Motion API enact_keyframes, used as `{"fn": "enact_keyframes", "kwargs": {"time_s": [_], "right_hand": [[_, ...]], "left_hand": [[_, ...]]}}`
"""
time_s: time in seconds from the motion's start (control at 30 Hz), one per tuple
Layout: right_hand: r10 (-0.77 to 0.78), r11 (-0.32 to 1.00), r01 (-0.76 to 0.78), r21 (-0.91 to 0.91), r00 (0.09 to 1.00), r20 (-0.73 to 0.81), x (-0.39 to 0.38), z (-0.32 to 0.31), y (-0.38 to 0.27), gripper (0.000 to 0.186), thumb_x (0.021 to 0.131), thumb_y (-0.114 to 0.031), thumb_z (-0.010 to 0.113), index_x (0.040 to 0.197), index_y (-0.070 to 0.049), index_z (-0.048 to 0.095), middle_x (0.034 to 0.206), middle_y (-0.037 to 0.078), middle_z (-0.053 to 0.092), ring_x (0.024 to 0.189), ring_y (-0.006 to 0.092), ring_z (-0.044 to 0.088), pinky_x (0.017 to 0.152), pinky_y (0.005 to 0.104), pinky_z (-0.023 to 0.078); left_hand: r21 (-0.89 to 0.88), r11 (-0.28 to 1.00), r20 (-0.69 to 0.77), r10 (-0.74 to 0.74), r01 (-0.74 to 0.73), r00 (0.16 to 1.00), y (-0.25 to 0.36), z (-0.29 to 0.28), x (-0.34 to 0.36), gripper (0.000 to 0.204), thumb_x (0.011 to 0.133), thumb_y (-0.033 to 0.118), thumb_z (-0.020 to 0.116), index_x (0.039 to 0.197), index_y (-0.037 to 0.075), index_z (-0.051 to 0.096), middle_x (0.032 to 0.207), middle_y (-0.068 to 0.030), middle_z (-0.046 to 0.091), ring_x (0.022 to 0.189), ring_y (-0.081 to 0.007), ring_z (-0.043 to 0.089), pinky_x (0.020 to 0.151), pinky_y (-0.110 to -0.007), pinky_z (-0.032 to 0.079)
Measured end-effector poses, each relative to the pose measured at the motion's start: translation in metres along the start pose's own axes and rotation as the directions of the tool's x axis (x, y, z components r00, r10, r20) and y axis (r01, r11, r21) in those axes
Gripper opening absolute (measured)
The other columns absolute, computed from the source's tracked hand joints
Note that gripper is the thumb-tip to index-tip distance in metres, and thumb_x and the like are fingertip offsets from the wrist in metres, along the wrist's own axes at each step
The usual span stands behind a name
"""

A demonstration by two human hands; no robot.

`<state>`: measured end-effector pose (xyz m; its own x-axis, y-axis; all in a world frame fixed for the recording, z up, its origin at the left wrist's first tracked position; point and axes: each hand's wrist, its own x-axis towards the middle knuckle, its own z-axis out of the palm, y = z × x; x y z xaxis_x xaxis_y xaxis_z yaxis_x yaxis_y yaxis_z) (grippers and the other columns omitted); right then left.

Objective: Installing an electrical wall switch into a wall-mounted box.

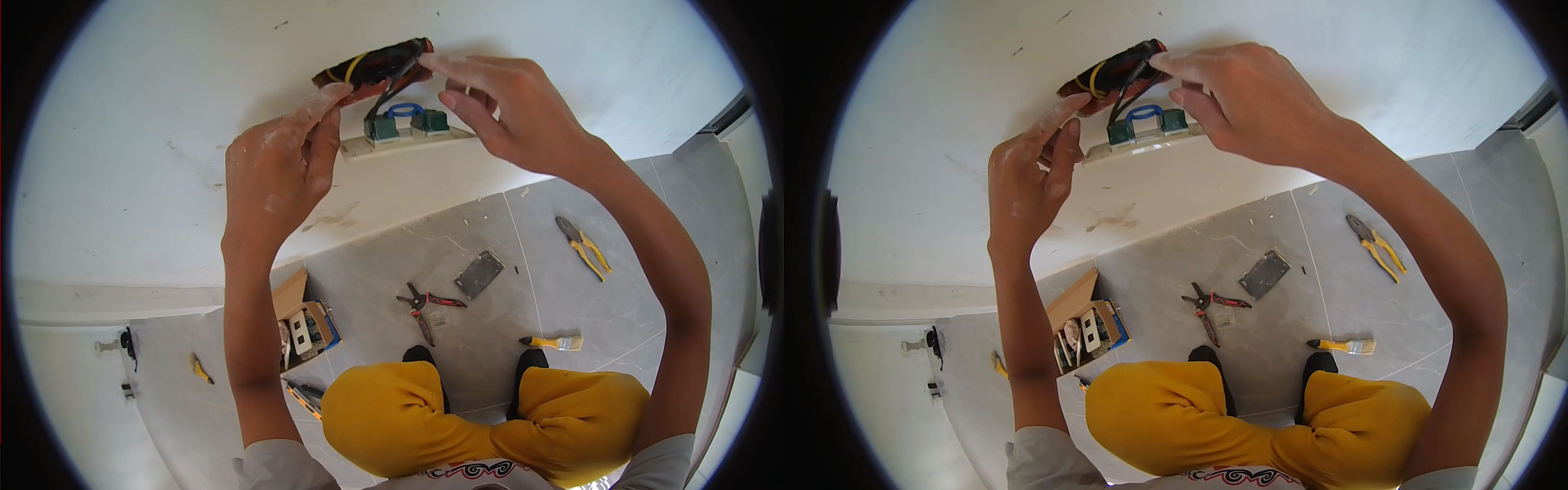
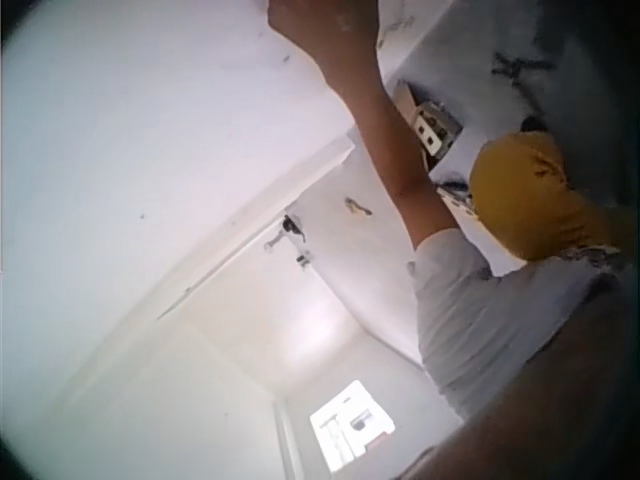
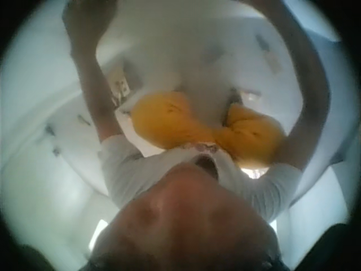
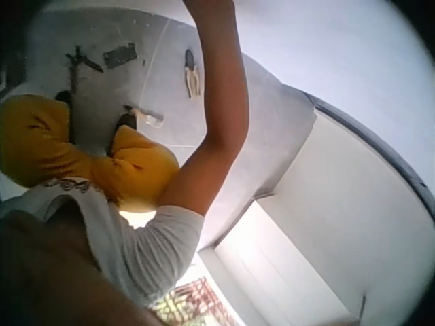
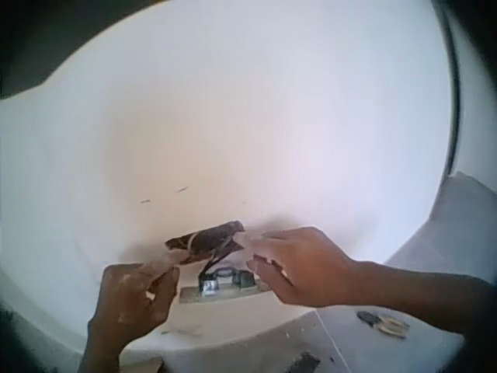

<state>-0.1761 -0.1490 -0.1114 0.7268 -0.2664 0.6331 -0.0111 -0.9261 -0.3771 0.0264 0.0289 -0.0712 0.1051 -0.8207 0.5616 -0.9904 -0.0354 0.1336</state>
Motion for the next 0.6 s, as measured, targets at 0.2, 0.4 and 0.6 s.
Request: {"fn": "enact_keyframes", "kwargs": {"time_s": [0.2,0.4,0.6], "right_hand": [[-0.099,0.953,0.135,-0.270,0.985,0.141,0.007,0.001,0.004,0.053,0.085,-0.006,0.065,0.137,-0.006,0.058,0.086,0.011,0.068,0.063,0.0275,0.065,0.057,0.0369,0.052],[0.123,0.962,-0.042,-0.271,0.949,0.291,0.017,0.000,-0.010,0.054,0.083,-0.007,0.065,0.136,-0.010,0.057,0.084,0.010,0.068,0.061,0.0274,0.065,0.054,0.0378,0.050],[0.139,0.948,-0.024,-0.319,0.929,0.342,0.022,-0.009,-0.007,0.055,0.083,-0.008,0.065,0.137,-0.010,0.055,0.076,0.009,0.069,0.058,0.0287,0.066,0.051,0.0397,0.049]], "left_hand": [[0.144,0.989,0.170,-0.015,-0.010,0.985,0.009,-0.009,0.011,0.061,0.086,0.010,0.067,0.145,0.022,0.056,0.060,-0.0082,0.062,0.051,-0.0279,0.061,0.051,-0.041,0.049],[0.284,0.951,0.485,-0.253,0.123,0.837,0.029,-0.024,0.021,0.080,0.084,0.008,0.064,0.158,0.023,0.037,0.067,-0.0117,0.067,0.058,-0.0341,0.065,0.056,-0.046,0.053],[0.249,0.955,0.557,-0.277,0.161,0.782,0.026,-0.024,0.035,0.081,0.079,0.008,0.063,0.156,0.019,0.042,0.073,-0.0164,0.070,0.069,-0.0363,0.069,0.067,-0.047,0.056]]}}
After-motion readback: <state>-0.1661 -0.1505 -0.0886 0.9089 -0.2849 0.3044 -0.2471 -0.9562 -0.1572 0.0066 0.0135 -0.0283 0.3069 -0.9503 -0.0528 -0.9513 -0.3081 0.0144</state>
